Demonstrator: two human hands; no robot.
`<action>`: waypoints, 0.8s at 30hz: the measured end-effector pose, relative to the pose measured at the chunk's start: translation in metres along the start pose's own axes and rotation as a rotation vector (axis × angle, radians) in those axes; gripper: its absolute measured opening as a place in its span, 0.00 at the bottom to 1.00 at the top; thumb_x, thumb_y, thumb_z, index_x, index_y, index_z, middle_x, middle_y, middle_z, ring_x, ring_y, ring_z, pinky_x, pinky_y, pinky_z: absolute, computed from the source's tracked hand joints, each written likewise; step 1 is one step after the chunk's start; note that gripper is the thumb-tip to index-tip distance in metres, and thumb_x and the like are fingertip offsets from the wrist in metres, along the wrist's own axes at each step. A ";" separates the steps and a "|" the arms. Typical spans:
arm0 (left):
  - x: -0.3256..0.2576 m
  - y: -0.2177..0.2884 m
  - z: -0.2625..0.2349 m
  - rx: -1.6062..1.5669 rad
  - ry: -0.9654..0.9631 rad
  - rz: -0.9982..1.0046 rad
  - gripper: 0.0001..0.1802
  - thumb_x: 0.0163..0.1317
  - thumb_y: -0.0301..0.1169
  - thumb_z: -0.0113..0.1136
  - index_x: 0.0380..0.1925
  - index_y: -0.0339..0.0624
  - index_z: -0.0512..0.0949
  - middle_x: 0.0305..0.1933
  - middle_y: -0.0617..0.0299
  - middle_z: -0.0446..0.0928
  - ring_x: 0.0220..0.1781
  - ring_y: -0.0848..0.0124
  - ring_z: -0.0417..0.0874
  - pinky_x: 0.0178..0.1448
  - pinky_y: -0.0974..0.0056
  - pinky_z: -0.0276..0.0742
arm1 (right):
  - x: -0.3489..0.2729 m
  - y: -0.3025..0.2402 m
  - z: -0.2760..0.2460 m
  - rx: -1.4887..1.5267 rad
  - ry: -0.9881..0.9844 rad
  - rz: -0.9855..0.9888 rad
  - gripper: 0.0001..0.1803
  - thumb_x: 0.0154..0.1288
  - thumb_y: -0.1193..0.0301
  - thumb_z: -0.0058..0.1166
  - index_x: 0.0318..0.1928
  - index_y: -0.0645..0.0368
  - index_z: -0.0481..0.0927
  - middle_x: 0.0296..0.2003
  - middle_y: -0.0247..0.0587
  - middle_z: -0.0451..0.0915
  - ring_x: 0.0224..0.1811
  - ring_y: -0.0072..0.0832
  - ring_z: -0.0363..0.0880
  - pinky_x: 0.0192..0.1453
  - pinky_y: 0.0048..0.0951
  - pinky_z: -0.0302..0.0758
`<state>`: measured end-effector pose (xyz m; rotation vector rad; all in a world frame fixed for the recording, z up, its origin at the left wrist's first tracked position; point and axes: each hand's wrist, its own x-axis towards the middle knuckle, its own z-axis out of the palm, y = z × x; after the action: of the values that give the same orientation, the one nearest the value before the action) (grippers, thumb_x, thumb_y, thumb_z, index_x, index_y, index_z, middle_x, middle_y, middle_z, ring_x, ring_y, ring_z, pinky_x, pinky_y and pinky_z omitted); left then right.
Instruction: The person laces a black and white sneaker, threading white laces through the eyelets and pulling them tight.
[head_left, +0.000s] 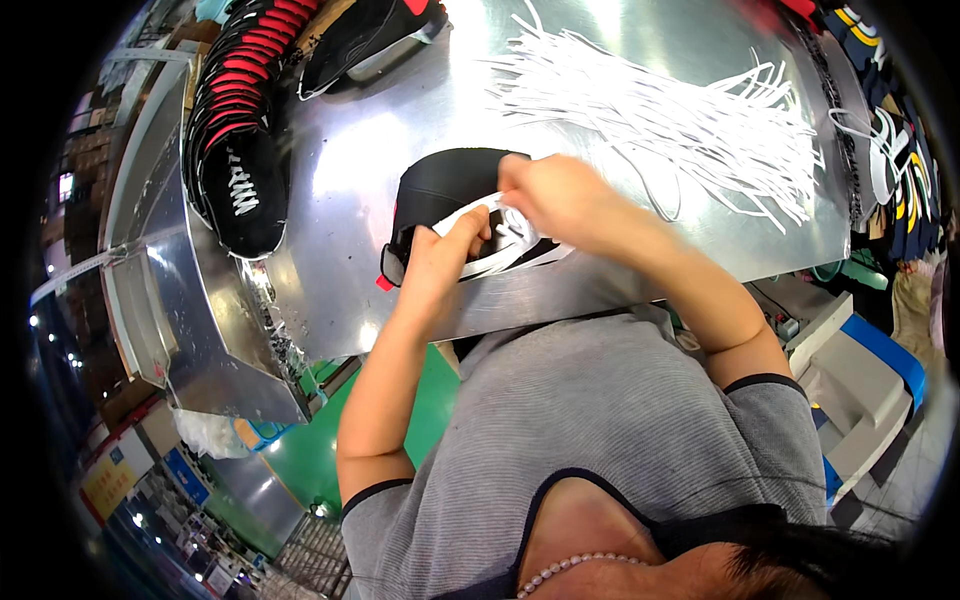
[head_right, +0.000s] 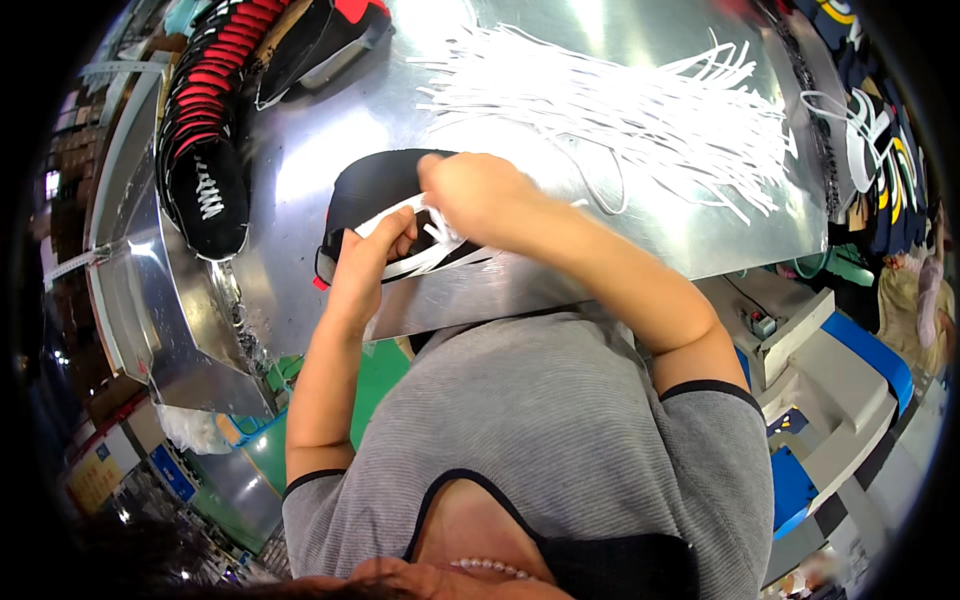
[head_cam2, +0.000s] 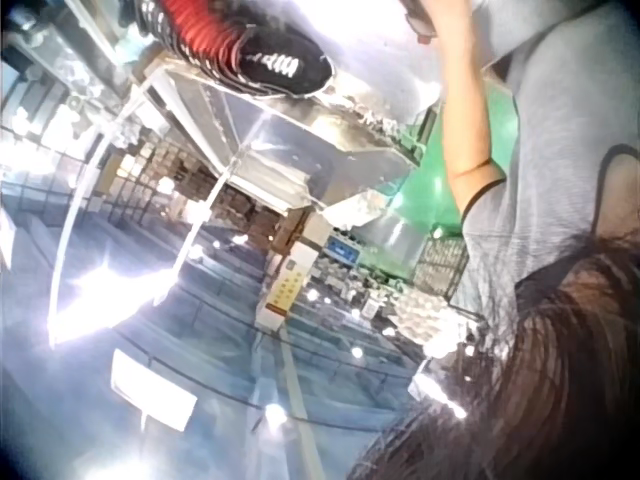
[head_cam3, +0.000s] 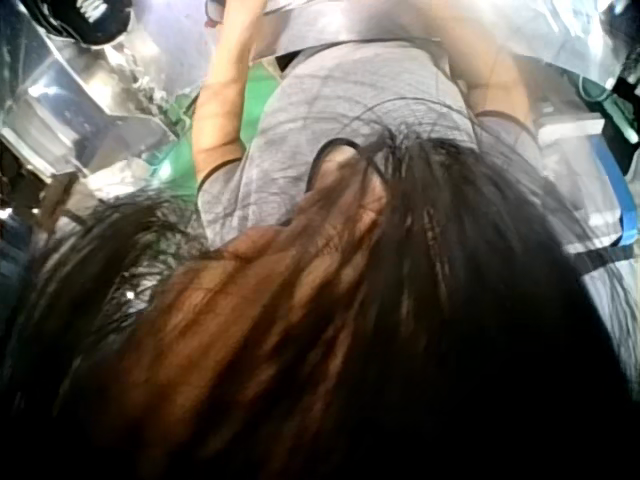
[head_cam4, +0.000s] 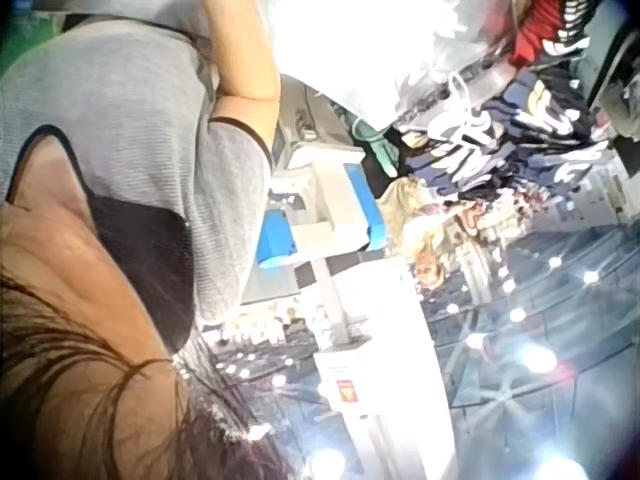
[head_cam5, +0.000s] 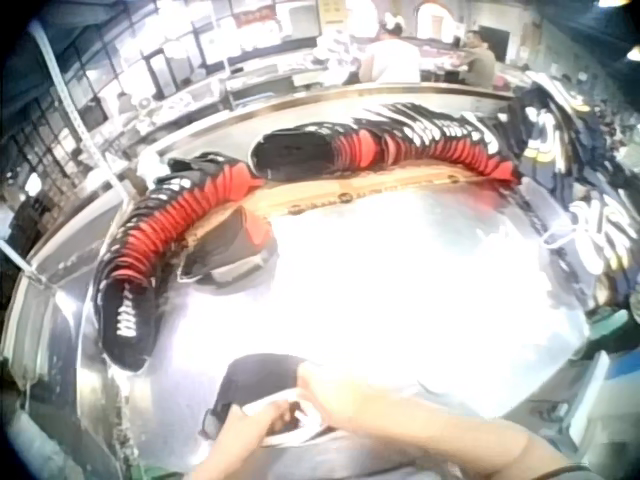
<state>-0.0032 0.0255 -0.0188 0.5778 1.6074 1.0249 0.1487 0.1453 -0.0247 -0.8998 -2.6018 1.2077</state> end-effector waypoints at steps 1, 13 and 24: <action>0.006 -0.001 -0.006 -0.013 -0.026 -0.054 0.12 0.66 0.35 0.59 0.26 0.40 0.78 0.25 0.72 0.74 0.28 0.81 0.69 0.34 0.71 0.63 | -0.001 -0.002 -0.020 0.058 -0.085 0.061 0.06 0.68 0.71 0.51 0.39 0.62 0.75 0.29 0.45 0.81 0.29 0.42 0.80 0.35 0.41 0.74; 0.002 0.020 0.010 0.011 -0.061 0.009 0.07 0.63 0.29 0.66 0.39 0.39 0.81 0.28 0.66 0.79 0.29 0.77 0.77 0.35 0.71 0.72 | -0.024 0.002 -0.061 0.200 -0.098 0.082 0.07 0.68 0.70 0.52 0.39 0.58 0.81 0.23 0.37 0.80 0.25 0.31 0.78 0.32 0.30 0.73; 0.025 0.022 0.009 -0.113 -0.016 -0.055 0.09 0.62 0.29 0.66 0.41 0.40 0.81 0.33 0.67 0.79 0.29 0.79 0.73 0.35 0.71 0.70 | 0.004 0.008 -0.010 0.772 0.390 0.061 0.11 0.74 0.73 0.47 0.51 0.62 0.77 0.30 0.29 0.78 0.27 0.14 0.68 0.33 0.19 0.68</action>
<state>-0.0051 0.0597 -0.0137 0.4613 1.5324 1.0600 0.1521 0.1579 -0.0243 -0.9100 -1.6049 1.6584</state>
